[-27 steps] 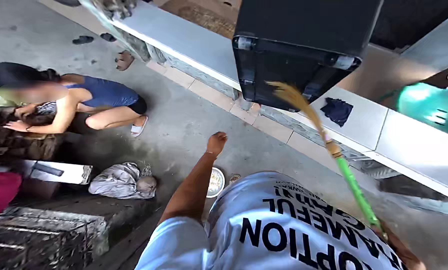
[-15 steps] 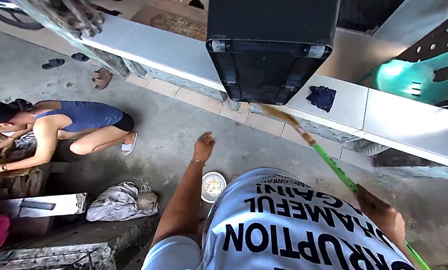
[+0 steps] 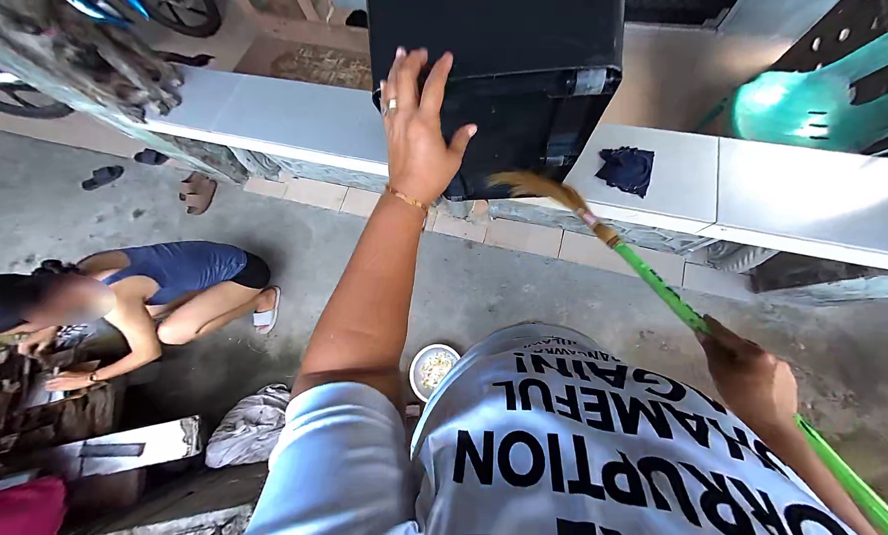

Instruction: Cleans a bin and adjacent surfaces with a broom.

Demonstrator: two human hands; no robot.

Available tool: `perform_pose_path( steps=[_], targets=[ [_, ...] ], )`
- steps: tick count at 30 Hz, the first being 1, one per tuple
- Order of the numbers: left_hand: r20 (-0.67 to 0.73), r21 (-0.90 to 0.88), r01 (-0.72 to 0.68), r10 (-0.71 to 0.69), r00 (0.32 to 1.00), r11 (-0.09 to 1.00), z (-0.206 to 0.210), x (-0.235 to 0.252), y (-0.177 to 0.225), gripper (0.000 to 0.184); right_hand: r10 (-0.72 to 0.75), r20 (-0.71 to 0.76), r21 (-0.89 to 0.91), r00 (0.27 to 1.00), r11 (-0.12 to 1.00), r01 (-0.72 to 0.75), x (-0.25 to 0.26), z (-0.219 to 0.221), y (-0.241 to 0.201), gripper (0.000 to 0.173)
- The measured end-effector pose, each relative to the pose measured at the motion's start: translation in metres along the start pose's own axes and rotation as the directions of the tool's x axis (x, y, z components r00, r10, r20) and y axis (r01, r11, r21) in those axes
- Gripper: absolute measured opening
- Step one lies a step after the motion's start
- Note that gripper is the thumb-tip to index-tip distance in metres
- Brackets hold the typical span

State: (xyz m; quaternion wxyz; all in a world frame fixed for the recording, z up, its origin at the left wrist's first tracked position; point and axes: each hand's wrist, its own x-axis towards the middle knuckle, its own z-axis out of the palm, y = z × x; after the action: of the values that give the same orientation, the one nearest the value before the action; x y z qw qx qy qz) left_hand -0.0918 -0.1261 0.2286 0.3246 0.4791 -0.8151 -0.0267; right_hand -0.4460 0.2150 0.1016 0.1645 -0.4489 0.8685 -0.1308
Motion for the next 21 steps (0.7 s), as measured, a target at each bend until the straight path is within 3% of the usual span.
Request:
perform_pose_path(
  steps=[4, 7, 10, 12, 13, 15, 18, 21],
  targets=[
    [0.226, 0.164, 0.001, -0.038, 0.973, 0.986, 0.015, 0.044, 0.018, 0.092, 0.085, 0.274, -0.047, 0.958, 0.996, -0.075, 0.047, 0.060, -0.023, 0.039],
    [0.361, 0.295, 0.015, -0.126, 0.924, 0.955, 0.024, 0.059, 0.022, 0.106, -0.030, 0.385, -0.003, 0.922, 0.999, 0.034, 0.053, 0.075, -0.027, 0.036],
    [0.356, 0.349, 0.000, -0.133, 0.925, 0.937, 0.023, 0.071, 0.026, 0.098, -0.176, 0.215, 0.125, 0.961, 0.980, 0.152, 0.028, 0.032, -0.014, 0.033],
    [0.364, 0.363, -0.012, -0.130, 0.922, 0.932, 0.023, 0.074, 0.029, 0.091, -0.185, 0.084, 0.166, 0.979, 0.971, 0.169, 0.023, 0.017, -0.017, 0.035],
    [0.365, 0.370, -0.016, -0.130, 0.922, 0.929, 0.023, 0.075, 0.031, 0.088, -0.166, 0.085, 0.170, 0.982, 0.974, 0.150, 0.029, 0.019, -0.028, 0.037],
    [0.363, 0.387, -0.023, -0.129, 0.923, 0.922, 0.022, 0.078, 0.035, 0.083, -0.127, 0.207, 0.140, 0.970, 0.985, 0.099, 0.052, 0.042, -0.054, 0.040],
    [0.381, 0.414, -0.030, -0.143, 0.914, 0.910, 0.019, 0.081, 0.042, 0.079, -0.078, 0.456, -0.028, 0.886, 0.994, 0.102, 0.089, 0.096, -0.076, 0.040],
    [0.417, 0.403, -0.046, -0.138, 0.898, 0.914, 0.010, 0.085, 0.042, 0.078, -0.164, 0.452, -0.016, 0.877, 0.981, 0.192, 0.081, 0.085, -0.060, 0.037]
  ],
)
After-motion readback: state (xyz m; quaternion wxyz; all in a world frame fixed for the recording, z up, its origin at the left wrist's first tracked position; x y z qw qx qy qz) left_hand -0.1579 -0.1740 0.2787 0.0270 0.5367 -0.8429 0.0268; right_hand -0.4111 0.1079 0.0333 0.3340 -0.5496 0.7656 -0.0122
